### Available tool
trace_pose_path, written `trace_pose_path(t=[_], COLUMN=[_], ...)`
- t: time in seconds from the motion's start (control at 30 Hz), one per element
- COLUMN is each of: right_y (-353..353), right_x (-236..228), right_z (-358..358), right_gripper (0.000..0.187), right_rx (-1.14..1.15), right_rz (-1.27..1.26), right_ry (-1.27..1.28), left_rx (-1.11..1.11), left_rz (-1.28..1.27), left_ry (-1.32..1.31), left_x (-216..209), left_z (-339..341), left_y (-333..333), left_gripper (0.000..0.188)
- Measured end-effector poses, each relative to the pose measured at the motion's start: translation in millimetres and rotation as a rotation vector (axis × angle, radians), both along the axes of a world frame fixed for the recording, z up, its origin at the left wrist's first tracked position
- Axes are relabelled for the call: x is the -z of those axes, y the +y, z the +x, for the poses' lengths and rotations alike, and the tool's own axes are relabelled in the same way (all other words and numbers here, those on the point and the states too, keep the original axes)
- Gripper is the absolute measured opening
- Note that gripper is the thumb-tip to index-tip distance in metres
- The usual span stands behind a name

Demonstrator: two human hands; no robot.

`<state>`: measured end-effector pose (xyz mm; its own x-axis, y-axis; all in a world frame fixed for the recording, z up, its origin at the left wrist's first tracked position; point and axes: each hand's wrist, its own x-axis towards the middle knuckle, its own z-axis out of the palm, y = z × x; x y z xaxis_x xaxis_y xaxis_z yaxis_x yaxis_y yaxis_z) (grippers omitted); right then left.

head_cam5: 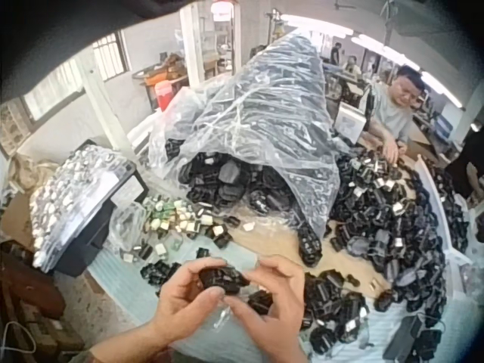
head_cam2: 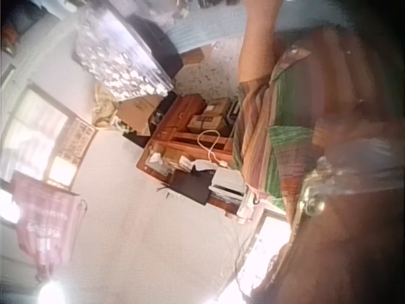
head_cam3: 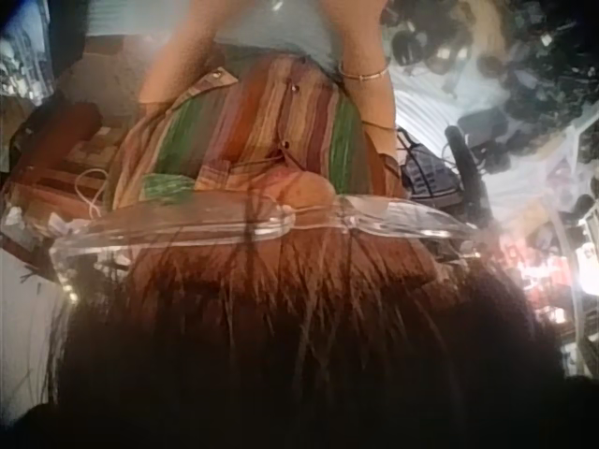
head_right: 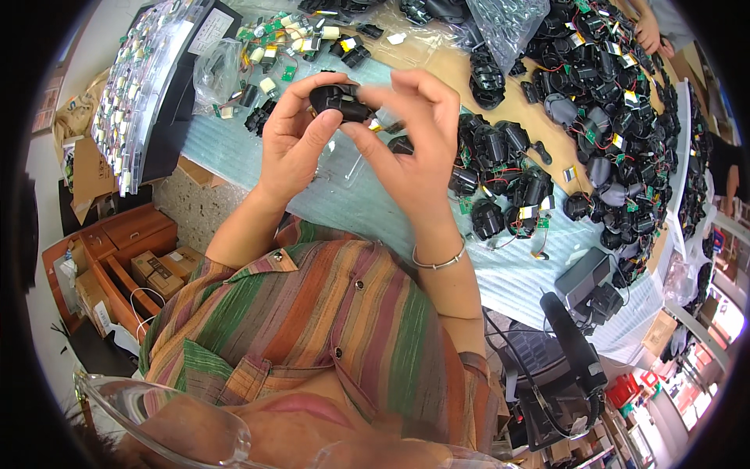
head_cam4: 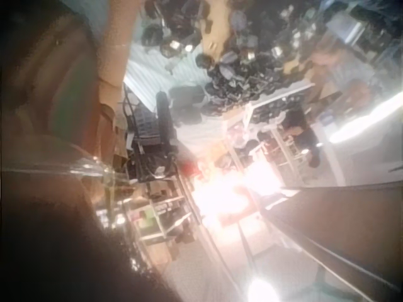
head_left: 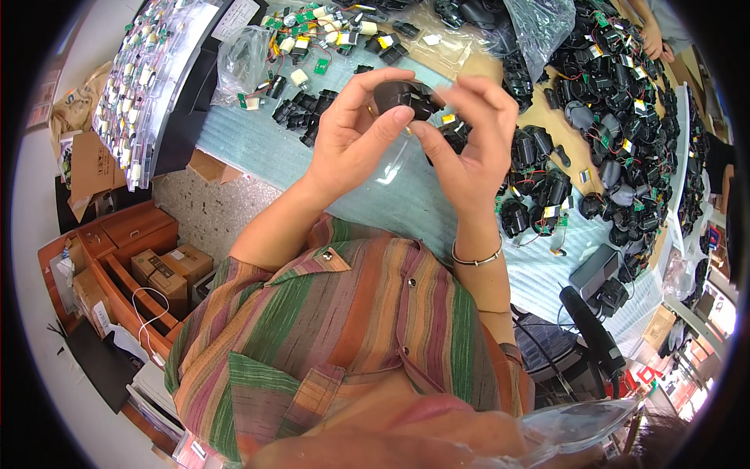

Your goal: The person assembles small black electronic components by inserting white rectangular parts into them. They pick up the black housing and the white insert from a table covered in similar parts, fit them together, and place the assembled unit back on the table. The process is repeated for multiple units.

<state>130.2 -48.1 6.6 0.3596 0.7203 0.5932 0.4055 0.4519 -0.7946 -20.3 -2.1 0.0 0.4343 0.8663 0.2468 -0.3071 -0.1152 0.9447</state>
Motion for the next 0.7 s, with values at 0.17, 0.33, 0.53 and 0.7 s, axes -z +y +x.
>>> trace_pose_path(t=[0.17,0.33,0.53,0.7], right_y=[-4.0,-5.3,-3.2,-33.2], right_x=[10.4,15.2,-9.7,-16.7], right_z=[-2.1,-11.2,10.4,65.2], right_gripper=[0.041,0.045,0.063,0.043], right_rx=[-0.211,-0.172,-0.407,-0.314], right_rz=[-0.159,-0.03,-0.329,-0.302], right_ry=[0.138,0.092,0.163,0.344], left_rx=[-0.019,-0.007,0.047,0.09], left_rz=[0.075,0.064,0.014,-0.128], left_ry=[-0.031,-0.049,-0.25,-0.269], left_x=[-3.1,-8.5,-23.2,-39.8], left_z=[-1.4,-8.9,-1.6,6.2], left_y=[-3.4,-5.6,7.4,23.8], left_gripper=[0.034,0.035,0.038,0.041])
